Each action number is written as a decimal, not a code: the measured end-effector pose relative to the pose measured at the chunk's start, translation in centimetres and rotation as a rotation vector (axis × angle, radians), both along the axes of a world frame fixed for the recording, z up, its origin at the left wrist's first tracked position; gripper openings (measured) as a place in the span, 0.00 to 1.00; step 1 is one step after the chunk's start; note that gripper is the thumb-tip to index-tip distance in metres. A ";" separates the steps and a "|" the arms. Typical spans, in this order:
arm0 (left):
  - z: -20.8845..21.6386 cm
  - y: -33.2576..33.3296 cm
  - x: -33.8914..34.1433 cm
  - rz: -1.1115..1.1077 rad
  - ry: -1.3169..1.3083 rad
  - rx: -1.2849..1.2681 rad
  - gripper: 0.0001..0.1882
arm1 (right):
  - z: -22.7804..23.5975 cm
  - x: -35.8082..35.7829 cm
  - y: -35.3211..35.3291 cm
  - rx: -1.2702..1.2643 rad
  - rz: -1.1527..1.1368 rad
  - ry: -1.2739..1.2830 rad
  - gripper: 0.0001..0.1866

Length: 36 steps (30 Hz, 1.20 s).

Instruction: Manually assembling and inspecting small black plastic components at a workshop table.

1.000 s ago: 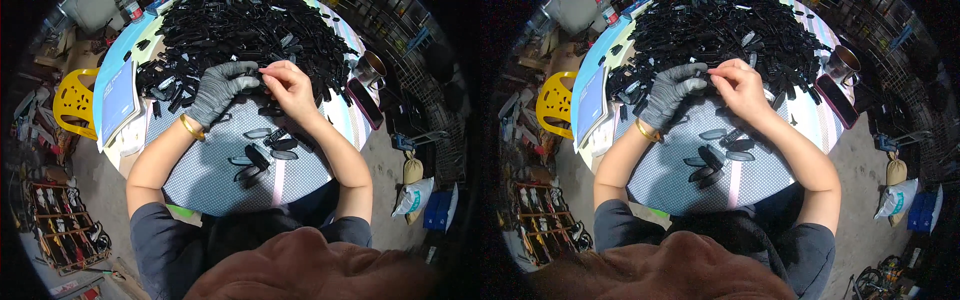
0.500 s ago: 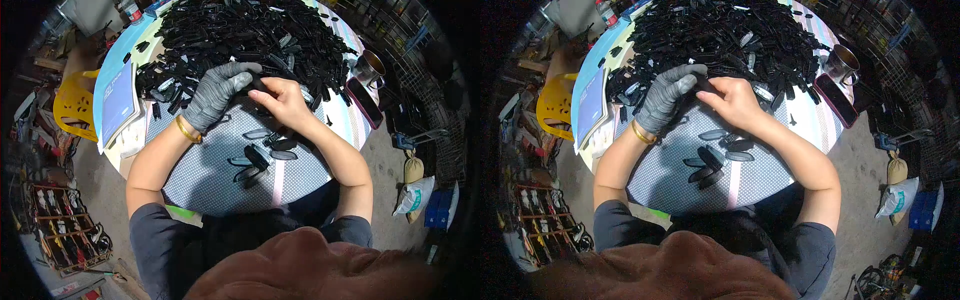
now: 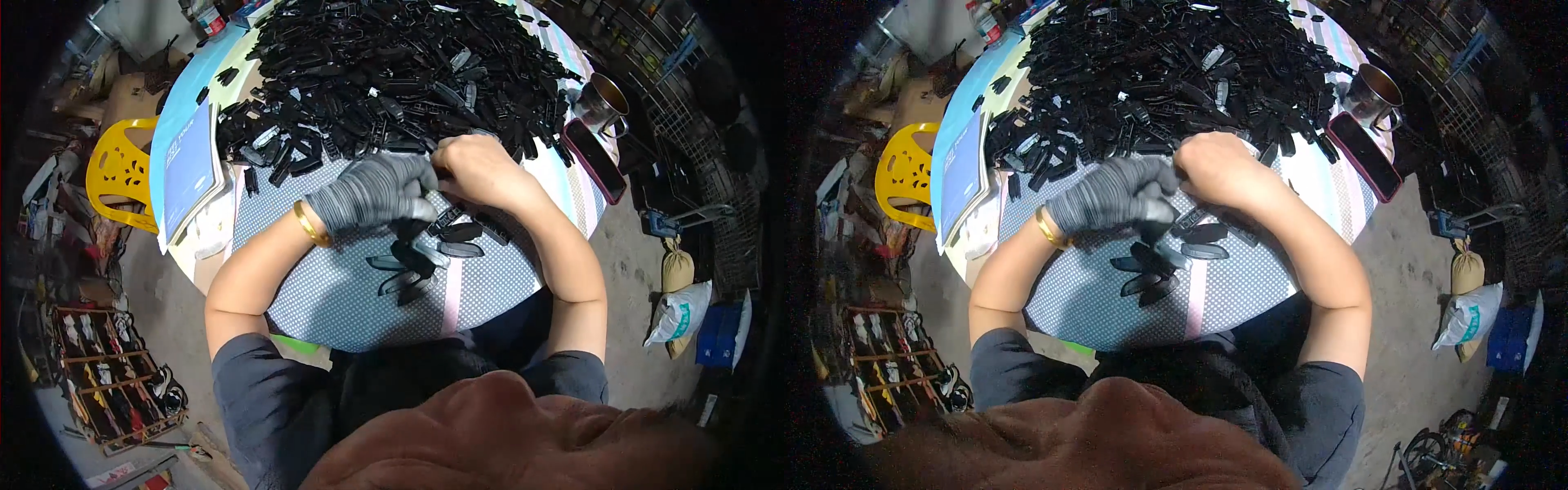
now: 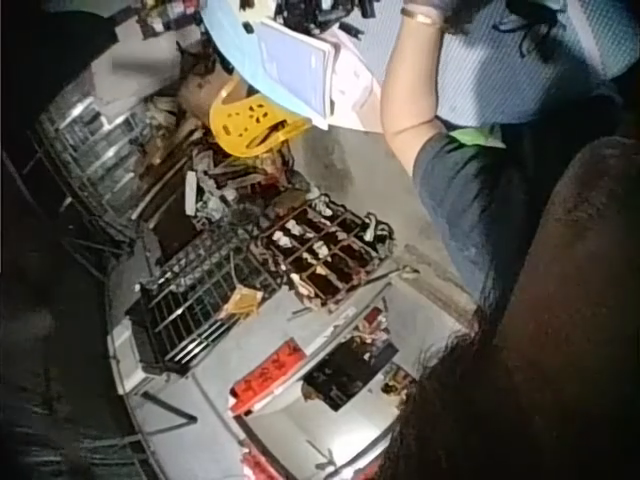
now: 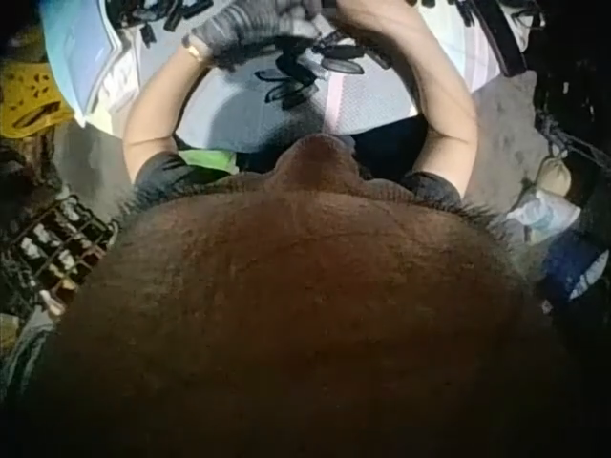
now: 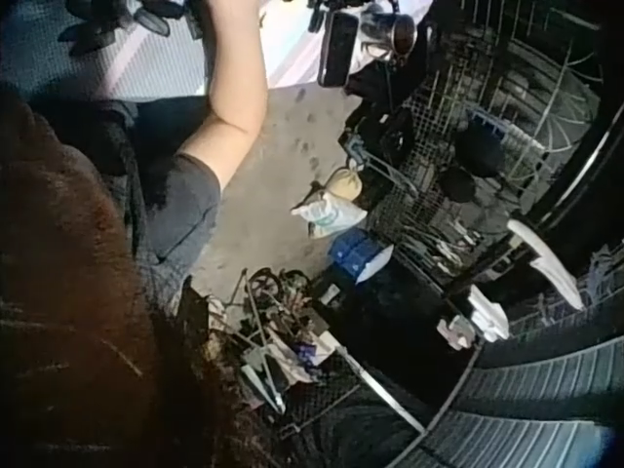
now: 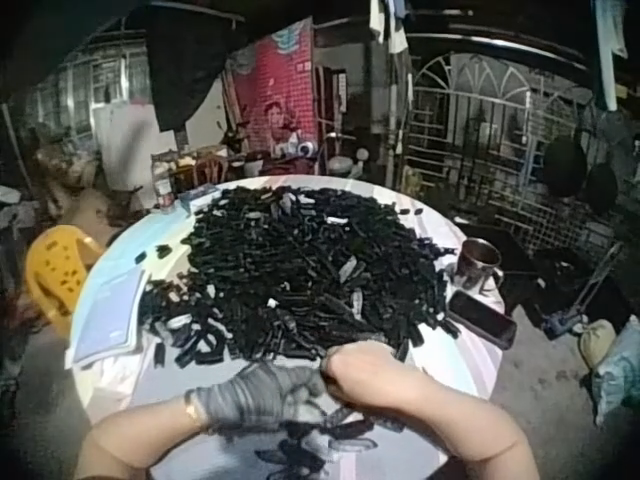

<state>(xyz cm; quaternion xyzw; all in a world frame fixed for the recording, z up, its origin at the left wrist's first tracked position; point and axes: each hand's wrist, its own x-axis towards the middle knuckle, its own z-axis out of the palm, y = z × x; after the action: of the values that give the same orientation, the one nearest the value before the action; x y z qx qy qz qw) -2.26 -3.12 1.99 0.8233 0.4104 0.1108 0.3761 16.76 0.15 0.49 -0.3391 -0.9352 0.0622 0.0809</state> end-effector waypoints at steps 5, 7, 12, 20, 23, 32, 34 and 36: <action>-0.7 0.8 -0.2 0.045 -0.115 -0.087 0.14 | 1.2 0.8 0.0 -0.130 -0.041 0.025 0.12; -0.8 1.2 -0.3 0.192 -0.029 0.345 0.14 | 1.1 1.6 1.2 -0.105 -0.036 0.270 0.16; -4.0 3.6 -0.7 0.126 0.306 1.148 0.16 | 2.1 0.9 1.4 -0.510 -0.138 0.712 0.21; -3.6 3.3 -0.4 0.247 0.043 1.099 0.16 | 0.2 -0.2 1.8 -0.937 -0.121 1.339 0.10; -2.4 2.8 -0.4 0.422 -0.363 0.488 0.13 | -0.4 -0.9 1.7 -0.945 -0.165 1.332 0.13; -2.2 2.3 -0.8 0.521 -0.776 0.057 0.15 | -1.1 -1.3 1.3 -0.743 -0.277 1.040 0.12; -2.2 2.4 -0.9 0.503 -0.778 0.004 0.15 | -1.0 -1.3 1.3 -0.654 -0.301 0.971 0.11; -2.3 2.4 -0.9 0.506 -0.818 -0.034 0.16 | -1.2 -1.5 1.2 -0.544 -0.220 1.006 0.11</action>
<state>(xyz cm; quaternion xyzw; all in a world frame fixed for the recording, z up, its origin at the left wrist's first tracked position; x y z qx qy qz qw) -3.15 -0.76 -0.29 0.5802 0.4182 0.5069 0.4812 15.26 1.33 -0.74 -0.3718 -0.6914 0.4448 0.4312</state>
